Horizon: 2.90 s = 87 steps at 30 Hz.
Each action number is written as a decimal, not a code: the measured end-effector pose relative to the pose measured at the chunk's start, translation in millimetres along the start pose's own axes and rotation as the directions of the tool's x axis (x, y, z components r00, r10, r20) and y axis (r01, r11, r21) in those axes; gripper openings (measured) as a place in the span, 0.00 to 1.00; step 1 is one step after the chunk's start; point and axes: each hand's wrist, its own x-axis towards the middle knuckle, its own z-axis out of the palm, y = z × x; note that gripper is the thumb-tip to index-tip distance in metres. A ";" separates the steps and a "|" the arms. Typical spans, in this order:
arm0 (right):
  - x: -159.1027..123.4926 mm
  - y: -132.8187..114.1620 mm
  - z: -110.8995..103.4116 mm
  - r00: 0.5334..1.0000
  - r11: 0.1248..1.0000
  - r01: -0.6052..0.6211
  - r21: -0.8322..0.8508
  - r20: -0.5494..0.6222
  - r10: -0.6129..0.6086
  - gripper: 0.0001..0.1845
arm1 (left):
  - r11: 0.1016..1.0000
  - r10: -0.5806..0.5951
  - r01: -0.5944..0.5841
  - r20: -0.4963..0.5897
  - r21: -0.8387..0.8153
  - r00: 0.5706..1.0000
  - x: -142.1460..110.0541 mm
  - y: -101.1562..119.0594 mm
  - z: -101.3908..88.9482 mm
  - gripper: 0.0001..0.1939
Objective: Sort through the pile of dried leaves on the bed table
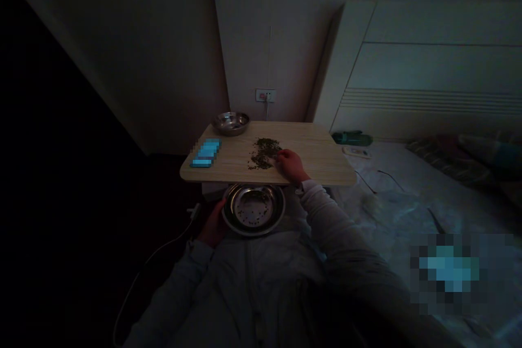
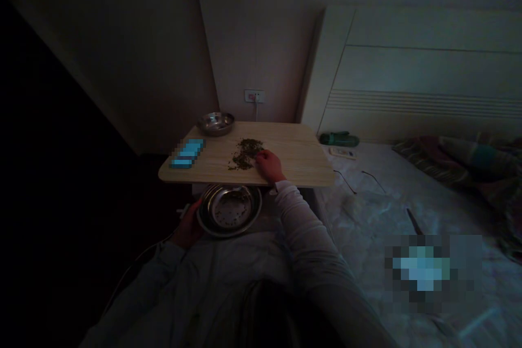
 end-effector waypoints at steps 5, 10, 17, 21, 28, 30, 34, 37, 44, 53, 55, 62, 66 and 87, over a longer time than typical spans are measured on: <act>-2.4 -2.0 -1.7 0.998 1.000 -0.008 0.001 0.058 0.008 0.14 | 0.999 0.031 -0.031 0.000 -0.015 1.000 -3.3 -0.5 0.2 0.17; -5.1 -5.9 -3.0 0.996 0.999 -0.020 -0.025 0.081 0.022 0.13 | 1.000 -0.026 0.026 -0.022 -0.017 0.999 -7.1 3.3 5.3 0.17; -9.7 -8.8 -7.6 0.990 0.999 0.035 0.002 0.136 -0.035 0.13 | 0.999 -0.041 0.040 -0.035 -0.026 0.999 -9.6 4.8 10.2 0.18; -12.6 -12.1 -9.1 0.987 0.999 0.017 0.037 0.159 -0.023 0.14 | 1.000 -0.025 0.024 -0.031 -0.020 0.999 -8.7 3.8 9.5 0.18; -15.0 -13.6 -7.8 0.985 1.000 0.015 0.017 0.174 -0.018 0.13 | 1.000 -0.010 0.010 0.012 -0.013 1.000 -8.9 2.8 9.6 0.19; -16.0 -14.1 -8.1 0.982 1.000 0.014 0.023 0.190 -0.018 0.13 | 1.000 -0.017 0.017 0.001 -0.010 1.000 -10.9 3.9 11.3 0.20; -17.8 -15.2 -9.8 0.975 0.999 0.029 0.029 0.218 -0.035 0.12 | 1.000 -0.005 0.005 -0.035 -0.009 0.999 -12.6 5.6 13.0 0.19; -17.9 -14.4 -9.7 0.977 0.998 0.042 0.049 0.205 -0.051 0.12 | 1.000 -0.020 0.019 -0.048 -0.010 0.999 -11.0 5.6 12.1 0.19; -21.5 -12.9 -8.9 0.977 0.998 0.037 0.054 0.207 -0.047 0.13 | 1.000 -0.016 0.015 -0.037 -0.020 0.999 -6.7 3.5 6.6 0.17; -25.6 -14.4 -11.6 0.972 0.996 0.017 0.093 0.230 -0.038 0.14 | 1.000 -0.009 0.009 0.013 -0.017 1.000 3.3 -1.3 -1.5 0.18; -24.6 -13.1 -10.8 0.976 0.993 -0.001 0.116 0.218 -0.025 0.14 | 1.000 -0.004 0.004 0.011 -0.011 1.000 1.9 -0.3 -0.6 0.18; -23.5 -11.6 -10.6 0.979 0.995 0.011 0.103 0.200 -0.031 0.13 | 0.999 -0.023 0.024 0.023 -0.032 0.999 -5.5 3.0 7.4 0.18; -23.8 -11.7 -11.1 0.974 0.998 0.039 0.054 0.219 -0.050 0.14 | 0.998 -0.021 0.023 0.028 -0.051 0.999 2.5 -2.3 1.5 0.18; -25.2 -12.6 -12.6 0.969 0.993 0.052 0.106 0.236 -0.076 0.13 | 1.000 -0.026 0.026 0.029 -0.015 0.999 -4.1 3.0 3.4 0.17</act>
